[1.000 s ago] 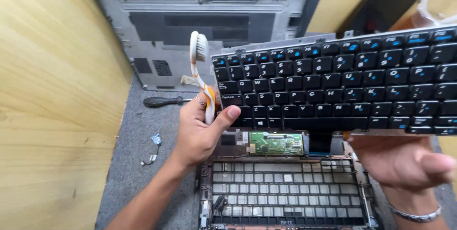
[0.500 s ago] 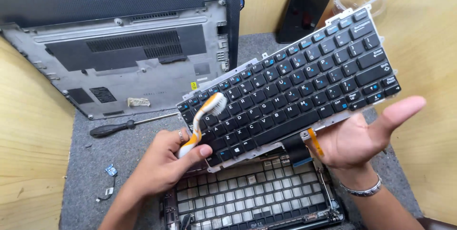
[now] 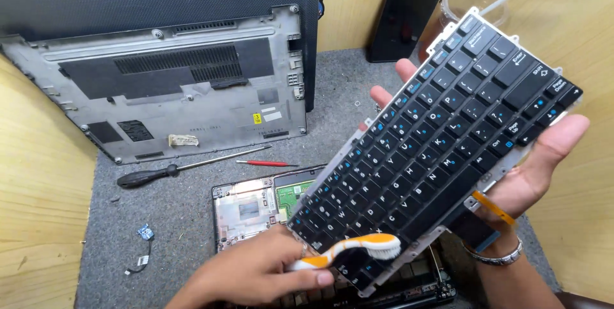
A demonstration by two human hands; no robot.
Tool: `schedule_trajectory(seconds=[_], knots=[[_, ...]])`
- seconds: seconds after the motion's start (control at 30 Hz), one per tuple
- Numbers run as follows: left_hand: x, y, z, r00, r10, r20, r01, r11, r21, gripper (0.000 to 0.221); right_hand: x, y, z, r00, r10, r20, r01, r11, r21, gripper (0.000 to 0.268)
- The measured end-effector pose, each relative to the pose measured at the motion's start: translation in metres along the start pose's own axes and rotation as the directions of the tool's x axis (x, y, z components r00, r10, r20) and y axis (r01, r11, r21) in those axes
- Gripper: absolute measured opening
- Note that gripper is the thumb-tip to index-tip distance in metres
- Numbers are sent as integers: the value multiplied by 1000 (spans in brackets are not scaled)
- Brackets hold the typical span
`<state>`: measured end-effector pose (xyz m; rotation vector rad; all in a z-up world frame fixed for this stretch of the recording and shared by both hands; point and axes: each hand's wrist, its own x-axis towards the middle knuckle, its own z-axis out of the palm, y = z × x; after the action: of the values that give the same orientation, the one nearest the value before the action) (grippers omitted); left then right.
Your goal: Cleaning a laptop keyboard with a toothbrush and attempting to reconnect the ribbon cable during disassembly/reassembly.
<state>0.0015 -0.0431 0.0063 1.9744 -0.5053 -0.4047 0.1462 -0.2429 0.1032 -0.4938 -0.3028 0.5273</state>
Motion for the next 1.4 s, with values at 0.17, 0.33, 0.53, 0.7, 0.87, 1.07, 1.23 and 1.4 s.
schedule_trajectory(seconds=[0.17,0.33,0.53,0.7,0.87,1.07,1.23,1.4], knots=[[-5,39,-18,907,-278,317,251,960,123,36,-2,-6,-31,944,159,290,-221,955,198,106],[-34,50,-37,851,-513,113,498,856,138,28,-3,-1,-34,888,318,331,-377,917,129,97],[-40,23,-39,813,380,-442,-59,808,587,17,-14,21,-37,754,497,430,-610,773,175,92],[-37,3,-41,670,497,-551,338,456,823,24,-9,26,-51,740,552,384,-629,770,104,86],[-33,2,-37,761,513,-398,124,486,865,29,-6,24,-41,572,678,462,-782,621,57,94],[-36,2,-43,752,495,-435,196,462,865,24,0,24,-48,532,718,450,-819,570,58,89],[-33,4,-43,788,527,-319,32,483,875,19,4,18,-58,513,756,406,-840,540,55,91],[-26,12,-36,776,532,-338,103,422,901,21,7,19,-73,450,771,451,-874,484,45,94]])
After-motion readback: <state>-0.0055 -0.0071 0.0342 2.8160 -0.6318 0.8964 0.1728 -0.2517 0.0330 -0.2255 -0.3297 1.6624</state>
